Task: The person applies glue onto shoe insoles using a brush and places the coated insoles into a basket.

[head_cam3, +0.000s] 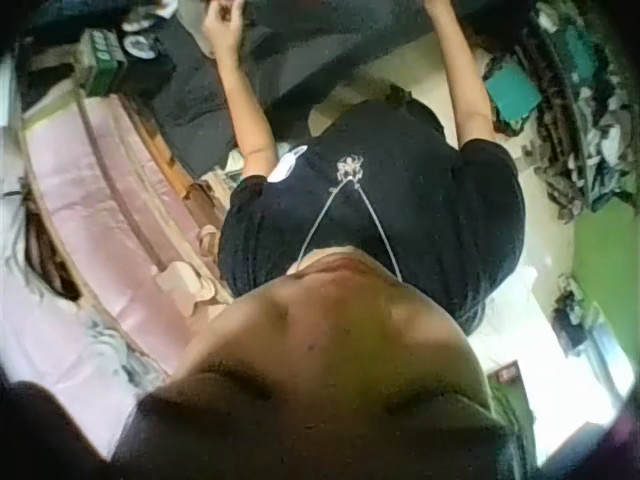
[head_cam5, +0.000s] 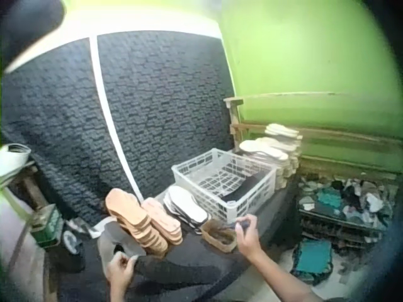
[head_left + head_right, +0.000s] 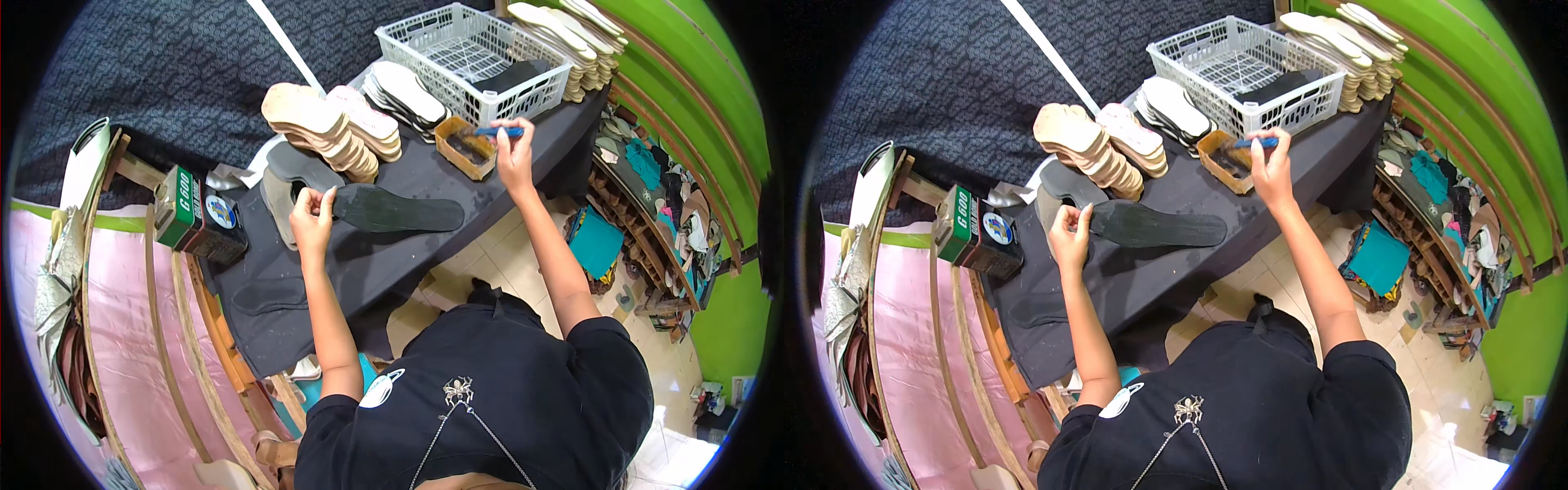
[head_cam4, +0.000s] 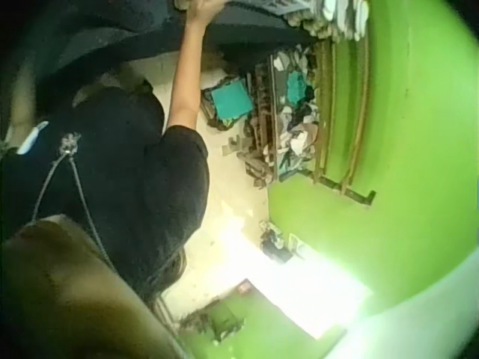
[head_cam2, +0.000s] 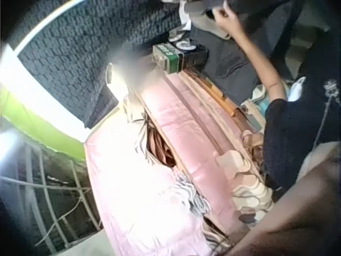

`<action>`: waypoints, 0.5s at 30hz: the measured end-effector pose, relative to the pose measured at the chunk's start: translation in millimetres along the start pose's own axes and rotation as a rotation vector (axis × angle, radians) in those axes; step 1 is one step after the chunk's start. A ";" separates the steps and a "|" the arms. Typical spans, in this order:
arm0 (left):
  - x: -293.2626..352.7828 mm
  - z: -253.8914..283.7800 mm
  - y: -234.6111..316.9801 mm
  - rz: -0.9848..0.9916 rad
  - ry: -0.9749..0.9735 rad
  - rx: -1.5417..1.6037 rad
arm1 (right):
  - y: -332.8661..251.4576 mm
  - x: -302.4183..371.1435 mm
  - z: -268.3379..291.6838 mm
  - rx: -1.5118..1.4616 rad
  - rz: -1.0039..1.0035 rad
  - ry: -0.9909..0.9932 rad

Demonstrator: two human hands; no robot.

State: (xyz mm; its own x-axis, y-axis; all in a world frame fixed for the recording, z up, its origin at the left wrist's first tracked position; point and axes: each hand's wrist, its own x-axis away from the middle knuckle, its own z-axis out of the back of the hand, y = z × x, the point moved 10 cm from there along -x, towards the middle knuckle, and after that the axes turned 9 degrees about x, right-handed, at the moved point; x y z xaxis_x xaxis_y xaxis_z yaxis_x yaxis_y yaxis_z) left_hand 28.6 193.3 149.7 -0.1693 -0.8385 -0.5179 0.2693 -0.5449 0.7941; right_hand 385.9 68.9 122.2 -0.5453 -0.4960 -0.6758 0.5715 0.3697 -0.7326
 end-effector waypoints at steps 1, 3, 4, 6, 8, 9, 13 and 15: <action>-6.7 0.4 5.6 -0.013 0.008 0.000 | 1.8 3.4 -7.1 -0.009 -0.037 -0.041; -19.7 -12.9 20.9 -0.081 -0.054 -0.030 | 8.0 9.1 -6.6 0.048 -0.019 -0.058; -24.7 -18.3 35.3 -0.120 -0.087 0.021 | 8.1 11.4 -6.5 0.067 -0.015 -0.058; -37.8 -26.9 54.1 -0.244 -0.120 0.020 | 8.2 14.1 -7.6 0.082 0.000 -0.058; -49.1 -33.7 67.2 -0.286 -0.130 0.049 | 11.2 15.3 -6.4 0.146 -0.023 -0.074; -54.5 -41.9 69.9 -0.257 -0.194 0.093 | 9.4 18.4 -4.1 0.146 -0.011 -0.074; -75.1 -71.5 82.6 -0.267 -0.365 0.229 | 7.7 23.7 4.1 0.198 -0.031 -0.044; -83.8 -78.7 95.8 -0.340 -0.394 0.210 | 10.4 24.3 4.5 0.227 -0.092 -0.112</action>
State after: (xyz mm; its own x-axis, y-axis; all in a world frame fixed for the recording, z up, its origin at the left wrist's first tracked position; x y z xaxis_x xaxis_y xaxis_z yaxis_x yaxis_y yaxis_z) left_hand 143.2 211.8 244.0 -0.5662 -0.5318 -0.6298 -0.0502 -0.7403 0.6704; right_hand 381.4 57.2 98.6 -0.5375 -0.6080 -0.5843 0.6522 0.1395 -0.7451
